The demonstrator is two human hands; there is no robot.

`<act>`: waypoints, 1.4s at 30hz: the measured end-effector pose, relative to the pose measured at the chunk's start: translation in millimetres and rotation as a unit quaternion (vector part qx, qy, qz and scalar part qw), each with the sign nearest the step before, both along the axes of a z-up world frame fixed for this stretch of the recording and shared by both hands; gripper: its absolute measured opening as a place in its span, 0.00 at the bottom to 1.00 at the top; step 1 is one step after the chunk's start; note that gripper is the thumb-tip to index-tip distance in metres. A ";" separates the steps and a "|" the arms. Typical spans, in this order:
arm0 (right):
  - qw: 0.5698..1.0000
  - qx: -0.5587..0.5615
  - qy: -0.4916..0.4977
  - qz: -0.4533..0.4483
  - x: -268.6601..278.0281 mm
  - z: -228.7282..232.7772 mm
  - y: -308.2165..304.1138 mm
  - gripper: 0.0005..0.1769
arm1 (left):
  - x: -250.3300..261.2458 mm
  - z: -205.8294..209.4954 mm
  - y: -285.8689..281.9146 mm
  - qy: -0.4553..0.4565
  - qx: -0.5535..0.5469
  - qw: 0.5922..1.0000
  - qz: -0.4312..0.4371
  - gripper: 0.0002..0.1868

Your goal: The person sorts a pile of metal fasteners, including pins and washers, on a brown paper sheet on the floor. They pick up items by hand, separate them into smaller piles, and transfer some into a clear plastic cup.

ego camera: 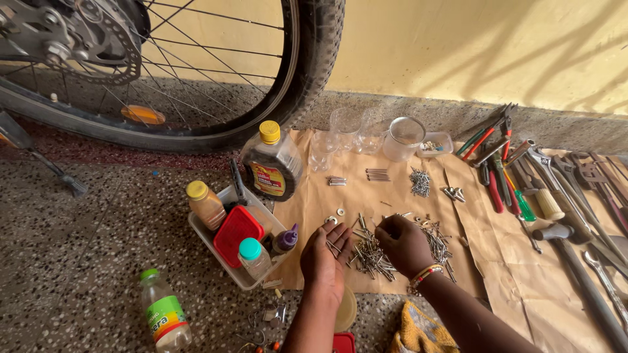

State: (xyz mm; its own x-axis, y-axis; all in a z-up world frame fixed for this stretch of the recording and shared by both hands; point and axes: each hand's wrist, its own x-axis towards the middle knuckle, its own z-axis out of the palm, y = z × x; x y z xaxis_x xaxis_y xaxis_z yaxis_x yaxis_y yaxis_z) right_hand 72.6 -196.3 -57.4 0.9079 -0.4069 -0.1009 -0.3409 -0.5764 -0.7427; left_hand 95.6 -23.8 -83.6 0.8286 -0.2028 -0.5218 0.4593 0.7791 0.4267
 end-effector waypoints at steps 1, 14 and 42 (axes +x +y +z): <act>0.999 0.045 -0.007 0.014 2.1 3.7 6.2 0.13 | 1.8 0.6 1.3 0.000 -0.015 1.000 0.002 0.24; 0.989 -0.131 0.062 -0.010 -41.6 21.7 46.0 0.14 | 4.0 33.2 13.9 -0.067 -0.109 0.990 0.062 0.30; 0.979 -0.152 0.101 -0.092 -64.6 4.3 12.6 0.10 | -1.4 21.5 8.6 -0.028 -0.051 0.998 0.018 0.29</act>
State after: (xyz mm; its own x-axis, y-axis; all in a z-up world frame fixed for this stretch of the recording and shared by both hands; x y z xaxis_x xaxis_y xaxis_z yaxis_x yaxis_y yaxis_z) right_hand 8.0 -183.7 -53.2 0.7901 -0.6010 -0.1206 -0.5824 -0.6746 -0.4536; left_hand 94.2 -15.2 -62.0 0.8635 -0.2221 -0.4527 0.4083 0.8348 0.3693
